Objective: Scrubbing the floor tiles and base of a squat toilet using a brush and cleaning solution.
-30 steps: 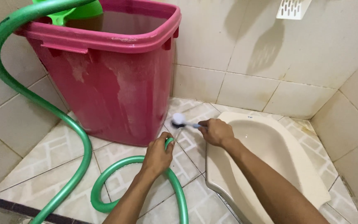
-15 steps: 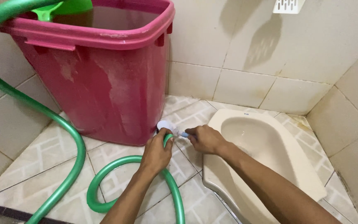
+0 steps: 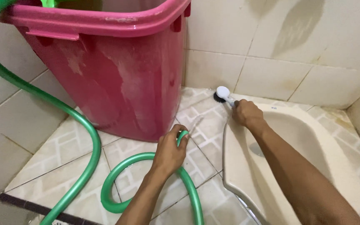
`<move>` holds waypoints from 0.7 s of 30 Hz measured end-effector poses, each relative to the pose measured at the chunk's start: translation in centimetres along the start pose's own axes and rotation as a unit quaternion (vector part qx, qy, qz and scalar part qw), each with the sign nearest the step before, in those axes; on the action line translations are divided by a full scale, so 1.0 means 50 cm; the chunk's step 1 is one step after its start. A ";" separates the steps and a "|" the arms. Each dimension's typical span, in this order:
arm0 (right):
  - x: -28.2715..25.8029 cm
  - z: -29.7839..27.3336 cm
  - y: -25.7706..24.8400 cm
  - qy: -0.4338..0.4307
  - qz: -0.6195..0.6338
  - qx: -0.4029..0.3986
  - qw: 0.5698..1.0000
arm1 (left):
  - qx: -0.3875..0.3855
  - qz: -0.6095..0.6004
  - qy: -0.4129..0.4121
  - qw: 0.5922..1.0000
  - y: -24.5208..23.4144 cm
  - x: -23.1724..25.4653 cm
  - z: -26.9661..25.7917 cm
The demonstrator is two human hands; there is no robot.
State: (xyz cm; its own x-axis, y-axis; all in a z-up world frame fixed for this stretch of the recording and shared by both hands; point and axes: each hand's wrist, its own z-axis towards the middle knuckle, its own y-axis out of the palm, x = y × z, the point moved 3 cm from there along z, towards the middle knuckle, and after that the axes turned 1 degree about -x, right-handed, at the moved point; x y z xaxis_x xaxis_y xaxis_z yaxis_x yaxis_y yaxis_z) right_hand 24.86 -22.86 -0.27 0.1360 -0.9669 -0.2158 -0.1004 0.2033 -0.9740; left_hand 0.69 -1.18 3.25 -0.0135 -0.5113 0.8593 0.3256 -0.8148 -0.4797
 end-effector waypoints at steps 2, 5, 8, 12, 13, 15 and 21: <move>0.005 -0.006 0.056 -0.039 0.001 -0.033 0.999 | -0.012 0.002 -0.026 1.000 -0.007 0.014 -0.010; -0.046 -0.135 0.049 -0.142 -0.003 -0.044 0.989 | -0.008 0.003 -0.015 1.000 0.005 -0.001 -0.005; -0.114 -0.275 -0.001 -0.225 -0.024 -0.030 0.974 | 0.004 0.016 0.014 1.000 0.014 -0.017 0.002; -0.138 -0.309 -0.050 -0.205 -0.094 -0.080 0.971 | 0.016 0.015 -0.005 1.000 0.013 -0.014 0.015; -0.125 -0.284 -0.048 -0.204 -0.096 -0.079 0.971 | 0.015 0.013 -0.005 1.000 0.018 -0.013 0.015; -0.101 -0.226 -0.048 -0.167 -0.092 -0.059 0.980 | 0.014 0.020 -0.012 1.000 0.025 -0.010 0.020; 0.021 -0.052 0.000 0.004 -0.043 -0.064 0.997 | -0.012 0.027 0.031 0.999 0.038 0.012 0.003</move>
State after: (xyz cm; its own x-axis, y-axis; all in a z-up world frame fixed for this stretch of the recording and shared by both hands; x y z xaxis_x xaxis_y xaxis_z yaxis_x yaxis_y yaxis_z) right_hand 22.43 -24.27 -0.34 0.1413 -0.9814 -0.1298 -0.2130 0.0979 -0.9721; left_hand 1.46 -2.99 2.91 -0.0560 -0.5696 0.8200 0.3041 -0.7920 -0.5294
